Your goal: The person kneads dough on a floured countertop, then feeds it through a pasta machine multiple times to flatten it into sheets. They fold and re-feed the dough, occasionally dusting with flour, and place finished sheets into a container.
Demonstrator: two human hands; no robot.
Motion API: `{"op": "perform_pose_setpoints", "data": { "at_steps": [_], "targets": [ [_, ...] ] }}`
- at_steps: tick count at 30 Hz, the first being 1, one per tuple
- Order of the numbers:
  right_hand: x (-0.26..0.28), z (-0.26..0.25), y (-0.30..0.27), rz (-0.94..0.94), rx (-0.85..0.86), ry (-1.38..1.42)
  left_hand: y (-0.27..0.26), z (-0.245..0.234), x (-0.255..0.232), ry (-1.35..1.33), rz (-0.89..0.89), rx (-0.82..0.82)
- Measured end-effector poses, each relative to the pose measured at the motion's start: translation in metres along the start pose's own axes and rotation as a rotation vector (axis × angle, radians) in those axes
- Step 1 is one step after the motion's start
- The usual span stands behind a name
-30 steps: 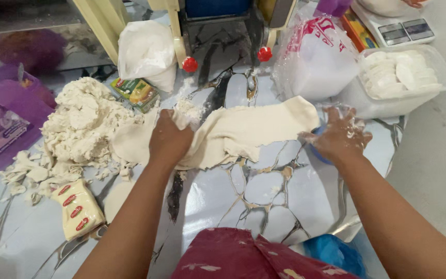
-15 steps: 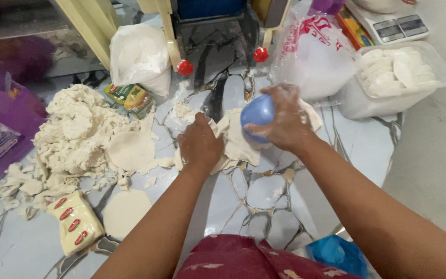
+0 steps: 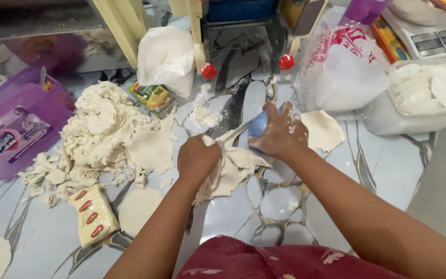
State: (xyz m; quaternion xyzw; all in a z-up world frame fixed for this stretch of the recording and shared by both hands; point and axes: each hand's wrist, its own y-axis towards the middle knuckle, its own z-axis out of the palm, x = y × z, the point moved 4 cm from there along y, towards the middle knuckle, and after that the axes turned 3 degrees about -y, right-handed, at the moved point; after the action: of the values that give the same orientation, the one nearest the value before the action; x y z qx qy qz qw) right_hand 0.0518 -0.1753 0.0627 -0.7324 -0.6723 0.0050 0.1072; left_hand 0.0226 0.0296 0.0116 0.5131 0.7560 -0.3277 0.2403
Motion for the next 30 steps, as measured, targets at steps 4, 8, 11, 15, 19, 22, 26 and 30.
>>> {"op": "perform_pose_setpoints", "data": {
  "at_steps": [4,8,11,15,19,22,26,30],
  "targets": [
    [-0.054,-0.015,0.006,0.110,-0.009,0.628,-0.026,0.007,-0.026,-0.246,0.110,-0.009],
    [-0.131,-0.039,-0.023,0.280,-0.318,0.450,-0.059,0.048,-0.071,-0.045,0.412,0.208],
    [-0.177,-0.037,-0.044,0.467,-0.318,0.269,-0.070,0.078,-0.088,0.117,0.559,0.243],
    [-0.203,-0.022,-0.058,0.427,-0.238,0.129,-0.035,0.084,-0.077,-0.035,0.285,-0.114],
    [-0.192,-0.005,-0.044,0.343,-0.191,-0.154,0.015,0.099,-0.075,-0.142,0.076,0.035],
    [-0.163,0.004,-0.027,0.079,-0.335,-0.078,0.026,0.113,-0.082,0.078,0.110,0.132],
    [-0.122,0.016,0.004,-0.327,-0.270,0.031,0.009,0.122,-0.089,0.117,0.508,0.048],
    [-0.097,0.016,0.019,-0.512,-0.171,0.042,0.000,0.116,-0.081,-0.404,0.474,0.088]
  ]
}}
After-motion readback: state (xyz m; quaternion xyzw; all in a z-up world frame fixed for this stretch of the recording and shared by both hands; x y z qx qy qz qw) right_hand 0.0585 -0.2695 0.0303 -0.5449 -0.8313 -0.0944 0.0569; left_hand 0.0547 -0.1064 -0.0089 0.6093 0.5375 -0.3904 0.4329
